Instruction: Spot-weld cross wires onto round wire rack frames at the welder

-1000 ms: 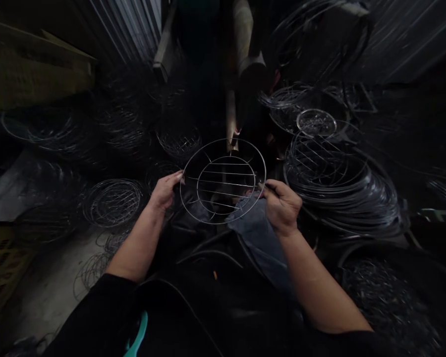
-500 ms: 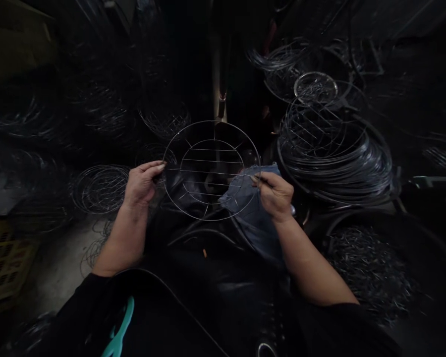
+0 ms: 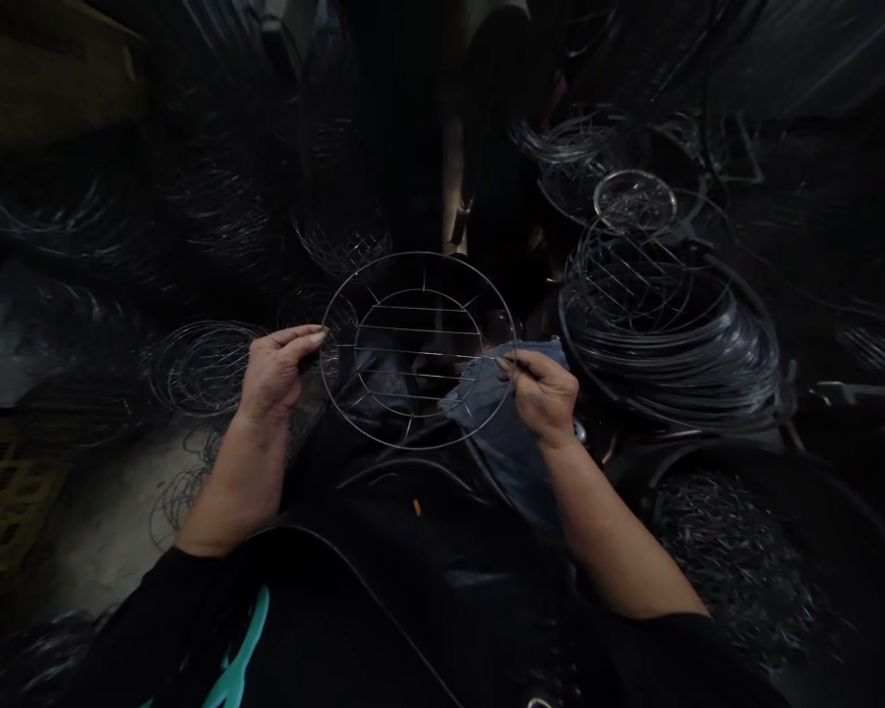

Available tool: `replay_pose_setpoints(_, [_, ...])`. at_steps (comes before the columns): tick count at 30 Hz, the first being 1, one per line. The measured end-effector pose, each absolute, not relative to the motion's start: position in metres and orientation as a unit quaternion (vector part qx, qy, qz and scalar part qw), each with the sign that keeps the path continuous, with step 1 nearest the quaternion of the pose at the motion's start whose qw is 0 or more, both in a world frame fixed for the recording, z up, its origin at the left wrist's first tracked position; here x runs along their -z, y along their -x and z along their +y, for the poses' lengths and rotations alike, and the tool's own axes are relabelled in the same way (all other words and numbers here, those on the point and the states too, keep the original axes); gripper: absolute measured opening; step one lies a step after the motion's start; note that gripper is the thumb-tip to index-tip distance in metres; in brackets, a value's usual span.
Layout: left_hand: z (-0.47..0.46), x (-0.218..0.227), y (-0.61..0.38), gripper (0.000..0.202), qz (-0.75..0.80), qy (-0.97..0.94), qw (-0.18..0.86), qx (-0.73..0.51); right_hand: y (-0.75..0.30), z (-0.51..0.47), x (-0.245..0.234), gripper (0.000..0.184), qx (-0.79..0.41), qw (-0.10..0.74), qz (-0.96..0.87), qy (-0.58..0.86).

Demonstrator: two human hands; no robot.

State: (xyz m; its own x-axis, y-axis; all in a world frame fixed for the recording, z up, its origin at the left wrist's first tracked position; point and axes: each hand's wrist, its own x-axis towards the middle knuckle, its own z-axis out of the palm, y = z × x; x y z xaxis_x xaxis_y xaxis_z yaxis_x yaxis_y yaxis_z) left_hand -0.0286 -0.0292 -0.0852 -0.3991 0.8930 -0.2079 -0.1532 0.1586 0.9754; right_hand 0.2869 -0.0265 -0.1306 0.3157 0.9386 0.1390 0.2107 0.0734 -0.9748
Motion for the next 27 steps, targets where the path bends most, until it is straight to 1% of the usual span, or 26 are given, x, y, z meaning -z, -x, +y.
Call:
replay_pose_setpoints(3, [-0.04,0.084,0.045,0.029,0.625,-0.292,0.449,-0.568,-0.273,-0.024,0.127,0.014,-0.343,0.532,-0.513,0.58])
replay_pose_setpoints(6, [-0.058,0.084,0.075,0.029,0.648,-0.263,0.411,-0.585,-0.247,-0.014,0.121,0.01,-0.352,0.505,-0.576,0.538])
replay_pose_setpoints(12, [-0.103,0.07,0.132,0.025,0.682,-0.209,0.265,-0.649,-0.176,0.013,0.106,0.005,-0.379,0.435,-0.699,0.423])
replay_pose_setpoints(16, [-0.133,0.053,0.152,0.02,0.692,-0.195,0.173,-0.673,-0.135,0.013,0.1,0.005,-0.385,0.424,-0.734,0.366])
replay_pose_setpoints(21, [-0.164,0.041,0.171,0.017,0.69,-0.197,0.077,-0.692,-0.096,0.005,0.094,0.007,-0.426,0.398,-0.747,0.32])
replay_pose_setpoints(24, [-0.175,0.04,0.189,0.017,0.693,-0.182,0.046,-0.696,-0.069,0.007,0.073,0.004,-0.412,0.407,-0.76,0.297])
replay_pose_setpoints(27, [-0.179,0.05,0.219,0.022,0.703,-0.129,0.007,-0.699,-0.041,0.014,0.04,0.007,-0.357,0.42,-0.793,0.258])
